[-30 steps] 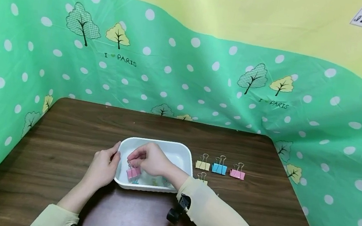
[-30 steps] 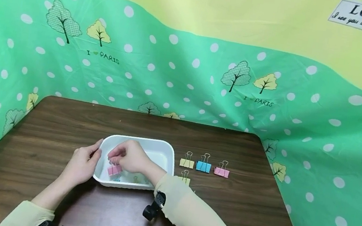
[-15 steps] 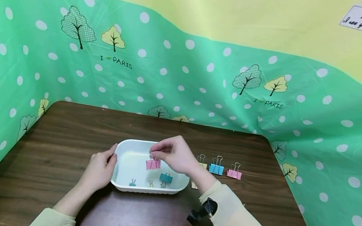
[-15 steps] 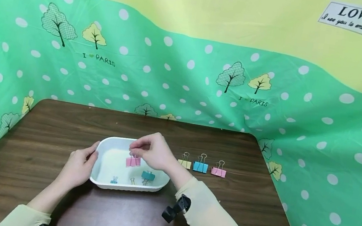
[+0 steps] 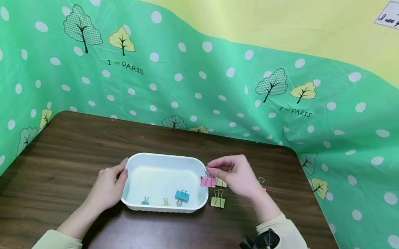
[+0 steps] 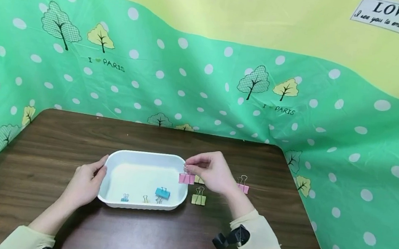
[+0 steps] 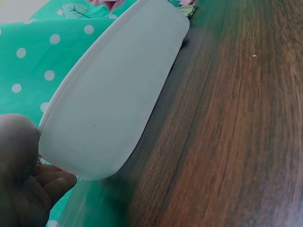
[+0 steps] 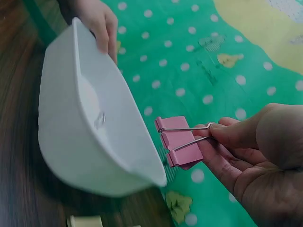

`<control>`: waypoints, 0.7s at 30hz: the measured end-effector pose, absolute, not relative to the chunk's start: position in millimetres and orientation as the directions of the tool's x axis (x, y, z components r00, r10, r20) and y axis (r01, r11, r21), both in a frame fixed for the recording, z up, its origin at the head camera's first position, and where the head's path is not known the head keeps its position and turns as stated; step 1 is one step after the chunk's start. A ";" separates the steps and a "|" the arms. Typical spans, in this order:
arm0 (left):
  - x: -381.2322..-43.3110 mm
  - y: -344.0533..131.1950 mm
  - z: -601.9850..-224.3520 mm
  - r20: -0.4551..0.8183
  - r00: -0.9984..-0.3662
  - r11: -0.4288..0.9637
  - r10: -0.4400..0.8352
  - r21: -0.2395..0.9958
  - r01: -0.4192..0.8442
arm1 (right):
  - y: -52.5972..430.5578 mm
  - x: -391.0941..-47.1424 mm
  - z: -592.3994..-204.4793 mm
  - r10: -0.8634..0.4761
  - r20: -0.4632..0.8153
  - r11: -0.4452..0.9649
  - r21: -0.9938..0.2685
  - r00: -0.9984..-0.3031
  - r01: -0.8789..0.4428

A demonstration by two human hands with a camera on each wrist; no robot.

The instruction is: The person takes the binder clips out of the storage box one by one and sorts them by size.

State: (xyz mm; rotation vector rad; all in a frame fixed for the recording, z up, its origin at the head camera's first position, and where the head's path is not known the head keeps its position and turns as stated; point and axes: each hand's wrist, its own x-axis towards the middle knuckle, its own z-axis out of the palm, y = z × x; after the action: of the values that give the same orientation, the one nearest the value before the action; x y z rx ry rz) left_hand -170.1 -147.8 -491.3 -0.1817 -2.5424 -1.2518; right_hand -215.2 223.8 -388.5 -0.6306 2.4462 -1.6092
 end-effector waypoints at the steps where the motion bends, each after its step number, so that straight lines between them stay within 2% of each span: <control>1: -170.1 -147.8 -491.3 0.321 -0.947 0.613 -0.019 0.752 0.243 | 229.5 -214.6 -389.2 -0.416 0.099 0.343 -0.903 -0.904 -0.257; 11: -168.5 -147.6 -489.5 0.301 -0.953 0.615 -0.026 0.756 0.222 | 278.5 -210.6 -404.0 -0.352 0.079 0.392 -0.892 -0.933 -0.223; 21: -168.4 -147.2 -488.6 0.310 -0.951 0.618 -0.020 0.751 0.232 | 302.9 -205.1 -421.0 -0.309 0.062 0.399 -0.898 -0.949 -0.188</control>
State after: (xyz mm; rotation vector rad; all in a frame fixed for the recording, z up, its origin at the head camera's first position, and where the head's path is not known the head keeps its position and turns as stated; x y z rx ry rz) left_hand -168.4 -147.2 -488.6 -0.1716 -2.5568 -1.2462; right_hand -205.1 302.9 -421.0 -0.4516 2.5294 -1.5999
